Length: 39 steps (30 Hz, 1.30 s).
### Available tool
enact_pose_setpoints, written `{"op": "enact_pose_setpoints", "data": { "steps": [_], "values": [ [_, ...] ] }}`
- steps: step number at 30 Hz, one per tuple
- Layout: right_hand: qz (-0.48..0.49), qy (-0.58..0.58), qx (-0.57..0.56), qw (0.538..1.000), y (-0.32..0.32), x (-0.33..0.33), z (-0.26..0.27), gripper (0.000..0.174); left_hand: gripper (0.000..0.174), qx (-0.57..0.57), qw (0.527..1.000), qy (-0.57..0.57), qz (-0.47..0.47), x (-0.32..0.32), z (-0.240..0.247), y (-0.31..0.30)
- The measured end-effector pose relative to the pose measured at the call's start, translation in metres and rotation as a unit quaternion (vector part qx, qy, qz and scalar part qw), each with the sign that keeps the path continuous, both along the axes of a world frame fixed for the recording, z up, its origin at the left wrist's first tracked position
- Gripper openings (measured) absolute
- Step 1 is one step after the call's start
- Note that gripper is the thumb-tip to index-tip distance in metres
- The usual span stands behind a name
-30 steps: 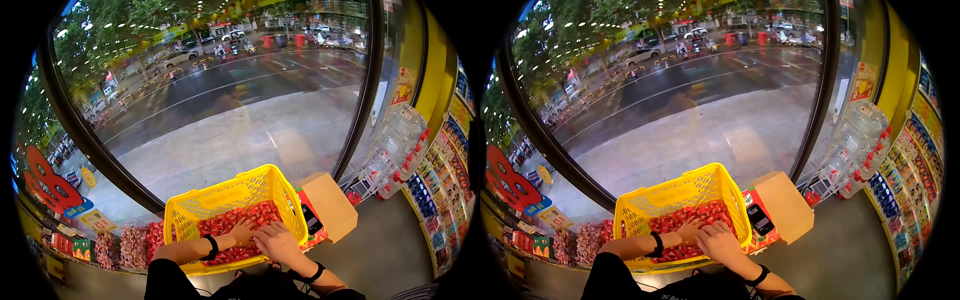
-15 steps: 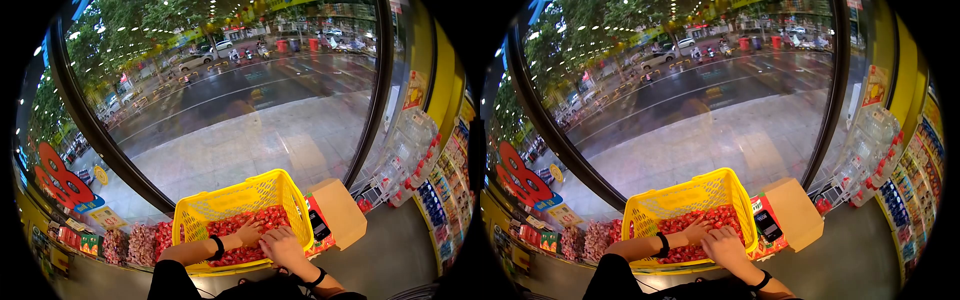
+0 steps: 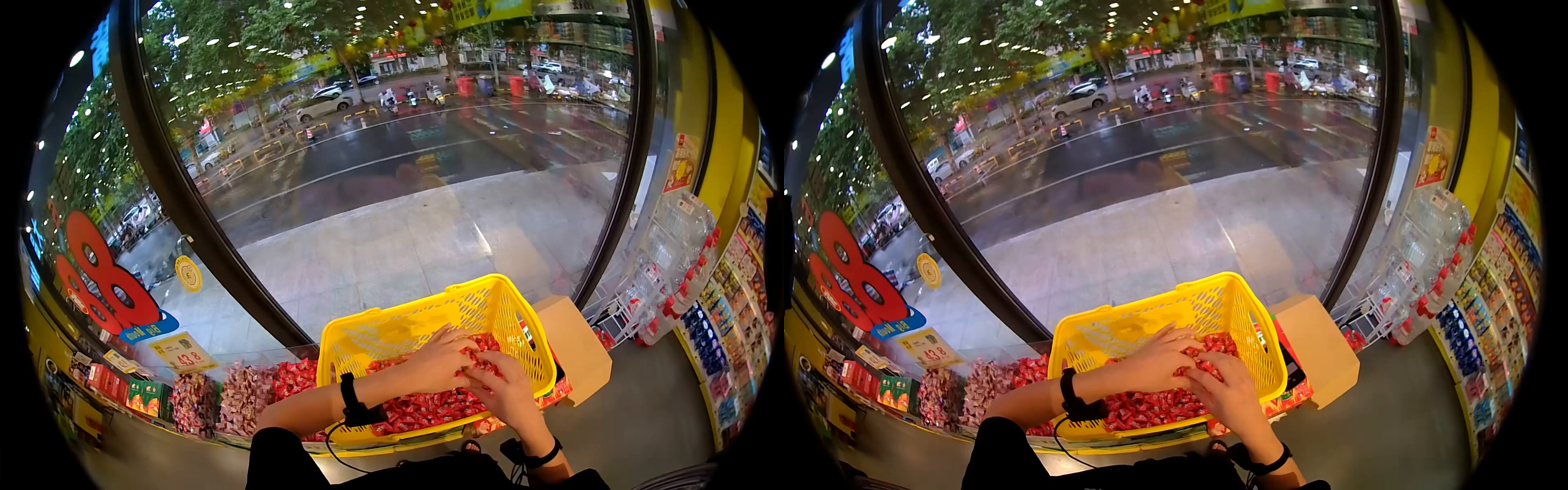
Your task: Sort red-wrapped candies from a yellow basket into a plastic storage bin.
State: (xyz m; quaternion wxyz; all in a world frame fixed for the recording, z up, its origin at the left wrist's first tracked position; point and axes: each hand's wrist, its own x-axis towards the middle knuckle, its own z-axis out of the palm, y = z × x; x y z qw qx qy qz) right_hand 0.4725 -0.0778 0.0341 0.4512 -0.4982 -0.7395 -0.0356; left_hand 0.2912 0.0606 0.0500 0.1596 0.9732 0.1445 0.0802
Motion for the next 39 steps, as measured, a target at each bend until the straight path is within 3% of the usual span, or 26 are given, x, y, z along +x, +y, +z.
{"op": "enact_pose_setpoints", "data": {
  "steps": [3,10,16,18,21,23,26,30,34,35,38,39],
  "values": [
    [0.016,-0.002,-0.011,1.000,-0.006,-0.017,-0.008,0.036,0.044,-0.040,0.999,-0.011,-0.014,-0.021,0.018,-0.017],
    [0.072,-0.035,0.025,0.996,-0.006,-0.051,-0.002,0.032,0.057,-0.067,0.996,-0.050,-0.009,-0.089,0.003,-0.037],
    [0.110,-0.007,-0.009,0.994,-0.005,-0.087,-0.006,0.027,0.035,0.099,0.988,-0.116,0.039,-0.137,-0.013,-0.055],
    [0.116,-0.026,-0.028,0.993,-0.002,-0.096,-0.007,0.029,0.035,0.132,0.982,-0.111,0.071,-0.156,-0.013,-0.059],
    [0.099,-0.042,-0.047,0.993,0.003,-0.103,0.001,0.034,0.025,0.184,0.951,-0.124,0.216,-0.200,0.001,-0.058],
    [0.090,-0.052,-0.045,0.994,0.007,-0.100,-0.005,0.029,0.017,0.158,0.912,-0.174,0.335,-0.246,-0.007,-0.047],
    [0.074,-0.062,-0.054,0.994,0.009,-0.099,-0.015,0.023,0.020,0.168,0.833,-0.208,0.484,-0.309,-0.058,-0.041],
    [0.057,-0.066,-0.086,0.992,0.012,-0.107,-0.016,0.019,0.020,0.184,0.796,-0.128,0.562,-0.359,-0.136,-0.044],
    [0.041,-0.059,-0.102,0.992,0.016,-0.111,-0.024,0.015,0.025,0.181,0.774,-0.108,0.597,-0.380,-0.176,-0.040],
    [0.037,-0.055,-0.106,0.992,0.017,-0.111,-0.026,0.015,0.036,0.213,0.764,-0.067,0.605,-0.384,-0.184,-0.037],
    [0.021,-0.053,-0.115,0.992,0.017,-0.115,-0.027,0.015,0.049,0.228,0.753,-0.086,0.612,-0.382,-0.185,-0.027],
    [0.016,-0.059,-0.114,0.992,0.017,-0.114,-0.029,0.015,0.055,0.205,0.777,-0.075,0.590,-0.376,-0.180,-0.027]
  ]
}}
